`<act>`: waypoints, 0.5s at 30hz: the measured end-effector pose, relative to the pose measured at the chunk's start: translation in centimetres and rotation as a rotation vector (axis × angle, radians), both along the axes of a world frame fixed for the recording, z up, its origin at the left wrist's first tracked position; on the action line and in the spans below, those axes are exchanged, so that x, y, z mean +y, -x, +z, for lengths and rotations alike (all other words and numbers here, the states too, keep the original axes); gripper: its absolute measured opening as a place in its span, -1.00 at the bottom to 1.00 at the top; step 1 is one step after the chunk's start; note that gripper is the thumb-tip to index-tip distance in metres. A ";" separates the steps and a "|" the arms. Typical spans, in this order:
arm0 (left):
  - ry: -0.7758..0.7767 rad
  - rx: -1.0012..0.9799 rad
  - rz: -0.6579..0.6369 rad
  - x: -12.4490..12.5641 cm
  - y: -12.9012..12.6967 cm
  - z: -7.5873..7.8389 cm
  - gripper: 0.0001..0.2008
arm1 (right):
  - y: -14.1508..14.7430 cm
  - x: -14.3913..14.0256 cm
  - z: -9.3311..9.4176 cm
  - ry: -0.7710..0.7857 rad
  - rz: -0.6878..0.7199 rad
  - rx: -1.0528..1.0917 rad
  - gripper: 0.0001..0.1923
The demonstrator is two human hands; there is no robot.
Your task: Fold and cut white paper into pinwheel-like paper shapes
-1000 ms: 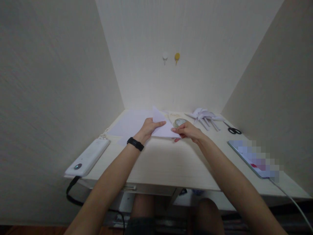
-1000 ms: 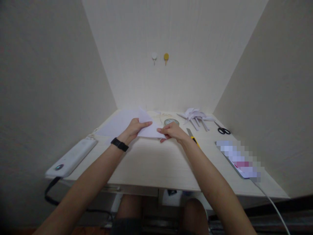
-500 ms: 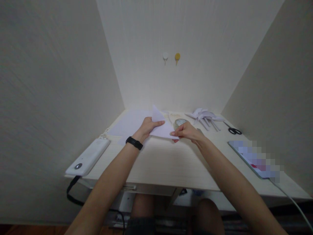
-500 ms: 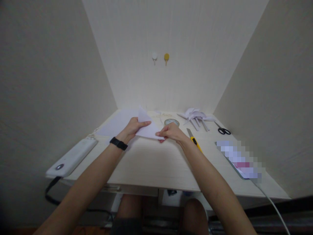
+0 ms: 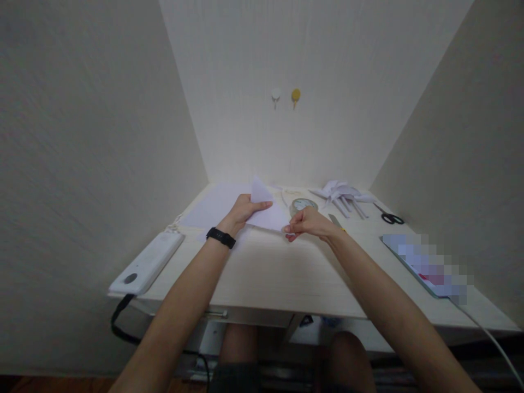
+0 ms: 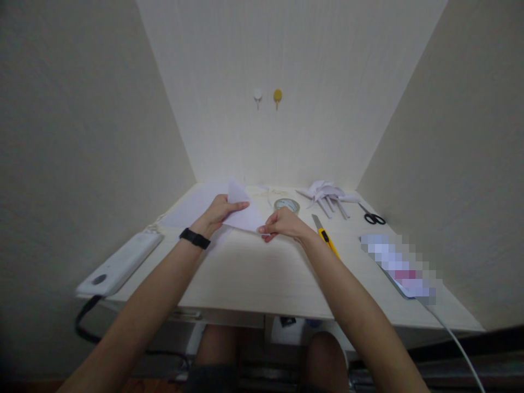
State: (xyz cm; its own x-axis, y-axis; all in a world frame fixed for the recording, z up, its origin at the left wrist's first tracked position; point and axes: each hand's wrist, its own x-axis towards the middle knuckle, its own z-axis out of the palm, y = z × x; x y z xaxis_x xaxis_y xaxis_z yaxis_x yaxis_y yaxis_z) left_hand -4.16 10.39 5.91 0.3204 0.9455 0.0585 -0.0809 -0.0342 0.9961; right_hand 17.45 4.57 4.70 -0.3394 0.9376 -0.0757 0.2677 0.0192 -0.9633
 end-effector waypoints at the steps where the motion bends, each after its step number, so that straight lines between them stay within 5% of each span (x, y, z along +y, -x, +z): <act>1: 0.004 -0.004 -0.003 0.0 0.0 0.1 -0.65 | 0.0 0.0 0.0 0.007 0.002 0.002 -0.54; 15: -0.015 -0.008 -0.004 -0.1 0.2 0.2 -0.66 | 0.2 0.1 -0.3 0.012 0.022 -0.047 -0.55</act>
